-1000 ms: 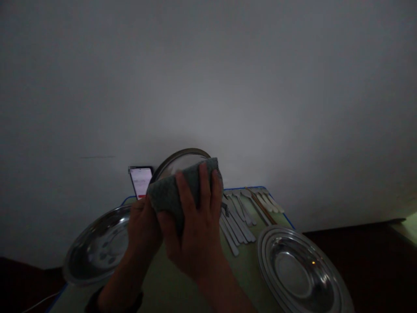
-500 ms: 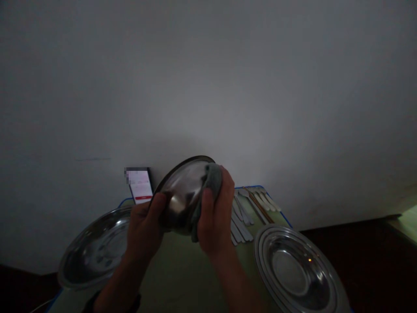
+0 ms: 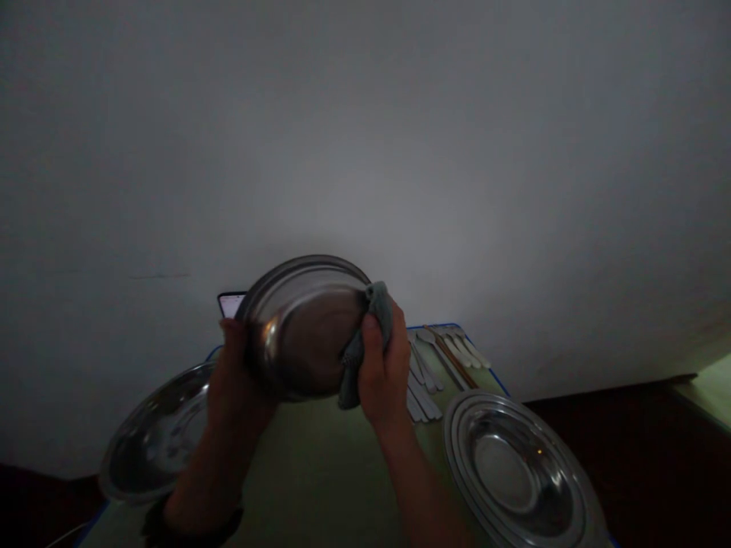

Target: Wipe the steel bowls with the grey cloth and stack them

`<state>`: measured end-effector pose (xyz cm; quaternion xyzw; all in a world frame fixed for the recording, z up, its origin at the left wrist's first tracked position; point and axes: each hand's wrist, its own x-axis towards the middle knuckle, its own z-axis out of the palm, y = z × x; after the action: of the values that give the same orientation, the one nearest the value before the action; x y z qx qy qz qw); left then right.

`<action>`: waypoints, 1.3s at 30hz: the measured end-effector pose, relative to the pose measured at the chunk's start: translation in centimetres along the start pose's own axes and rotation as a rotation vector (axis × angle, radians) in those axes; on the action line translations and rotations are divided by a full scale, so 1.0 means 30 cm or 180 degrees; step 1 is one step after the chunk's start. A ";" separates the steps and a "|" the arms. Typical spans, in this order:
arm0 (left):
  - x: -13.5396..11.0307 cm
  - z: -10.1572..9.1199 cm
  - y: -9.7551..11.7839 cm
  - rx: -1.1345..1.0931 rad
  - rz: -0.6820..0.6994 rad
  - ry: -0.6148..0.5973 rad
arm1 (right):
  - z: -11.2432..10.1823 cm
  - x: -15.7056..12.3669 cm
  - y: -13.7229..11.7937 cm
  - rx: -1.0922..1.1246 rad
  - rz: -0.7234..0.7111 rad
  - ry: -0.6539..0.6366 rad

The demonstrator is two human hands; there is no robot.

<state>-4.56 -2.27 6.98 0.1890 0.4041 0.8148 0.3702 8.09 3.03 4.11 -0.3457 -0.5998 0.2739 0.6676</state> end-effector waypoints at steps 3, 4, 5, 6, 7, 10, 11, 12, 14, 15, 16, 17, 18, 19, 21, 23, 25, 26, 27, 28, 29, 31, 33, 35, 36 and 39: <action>0.015 0.039 -0.020 -0.0708 -0.0410 0.0403 | 0.074 -0.064 0.055 -0.0138 0.0067 -0.0013; 0.018 0.046 -0.027 -0.0824 -0.0513 0.0390 | 0.096 -0.088 0.067 -0.0301 -0.0129 -0.0073; 0.021 0.051 -0.033 -0.0905 -0.0570 0.0343 | 0.114 -0.110 0.077 -0.0520 -0.0350 -0.0190; 0.021 0.053 -0.039 -0.0956 -0.0578 0.0287 | 0.128 -0.128 0.084 -0.0742 -0.0574 -0.0299; 0.020 0.054 -0.045 -0.0973 -0.0563 0.0243 | 0.136 -0.140 0.090 -0.0949 -0.0774 -0.0395; 0.005 0.055 -0.064 -0.0939 -0.0578 0.0041 | 0.133 -0.146 0.098 -0.1343 -0.1161 -0.0469; -0.003 0.056 -0.071 -0.0916 -0.0651 -0.0055 | 0.125 -0.139 0.099 -0.1415 -0.1261 -0.0446; -0.010 0.059 -0.077 -0.0891 -0.0734 -0.0158 | 0.116 -0.130 0.097 -0.1477 -0.1363 -0.0415; -0.027 0.066 -0.086 -0.0845 -0.0846 -0.0312 | 0.098 -0.111 0.092 -0.1564 -0.1563 -0.0358; -0.034 0.070 -0.089 -0.0846 -0.0856 -0.0356 | 0.092 -0.103 0.088 -0.1566 -0.1644 -0.0339; -0.041 0.074 -0.091 -0.0881 -0.0845 -0.0380 | 0.088 -0.096 0.085 -0.1528 -0.1690 -0.0310; -0.045 0.077 -0.092 -0.0941 -0.0833 -0.0382 | 0.087 -0.091 0.083 -0.1445 -0.1685 -0.0267; -0.048 0.078 -0.092 -0.1006 -0.0835 -0.0396 | 0.089 -0.088 0.081 -0.1314 -0.1625 -0.0214; -0.048 0.078 -0.092 -0.1061 -0.0844 -0.0448 | 0.092 -0.086 0.081 -0.1142 -0.1509 -0.0147; -0.042 0.074 -0.092 -0.1125 -0.0856 -0.0642 | 0.098 -0.080 0.084 -0.0732 -0.1147 -0.0008; -0.030 0.066 -0.093 -0.1136 -0.0769 -0.0750 | 0.093 -0.067 0.090 -0.0362 -0.0706 0.0089; -0.019 0.058 -0.094 -0.1024 -0.0609 -0.0674 | 0.069 -0.040 0.096 -0.0142 -0.0280 0.0224; -0.017 0.054 -0.092 -0.0810 -0.0527 -0.0598 | 0.052 -0.023 0.099 -0.0106 -0.0091 0.0298; -0.016 0.050 -0.089 -0.0507 -0.0451 -0.0535 | 0.032 -0.004 0.101 -0.0107 0.0084 0.0365; -0.017 0.046 -0.085 -0.0159 -0.0387 -0.0498 | 0.012 0.014 0.103 -0.0143 0.0237 0.0400; -0.020 0.043 -0.080 0.0188 -0.0332 -0.0491 | -0.006 0.030 0.105 -0.0189 0.0379 0.0405; -0.029 0.036 -0.070 0.0714 -0.0265 -0.0507 | -0.032 0.050 0.108 -0.0255 0.0535 0.0348; -0.037 0.032 -0.060 0.1167 -0.0136 -0.0549 | -0.039 0.053 0.106 -0.0297 0.0463 0.0255; -0.043 0.030 -0.051 0.1684 0.0127 -0.0584 | -0.032 0.044 0.097 -0.0371 0.0230 0.0192; -0.045 0.031 -0.047 0.1880 0.0264 -0.0586 | -0.027 0.036 0.088 -0.0422 0.0094 0.0173; -0.049 0.033 -0.040 0.2072 0.0452 -0.0595 | -0.007 0.012 0.048 -0.0618 -0.0406 0.0038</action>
<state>-2.47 -2.39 6.61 0.3987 0.5931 0.6460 0.2684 8.41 4.16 3.18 -0.3715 -0.6403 0.1694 0.6506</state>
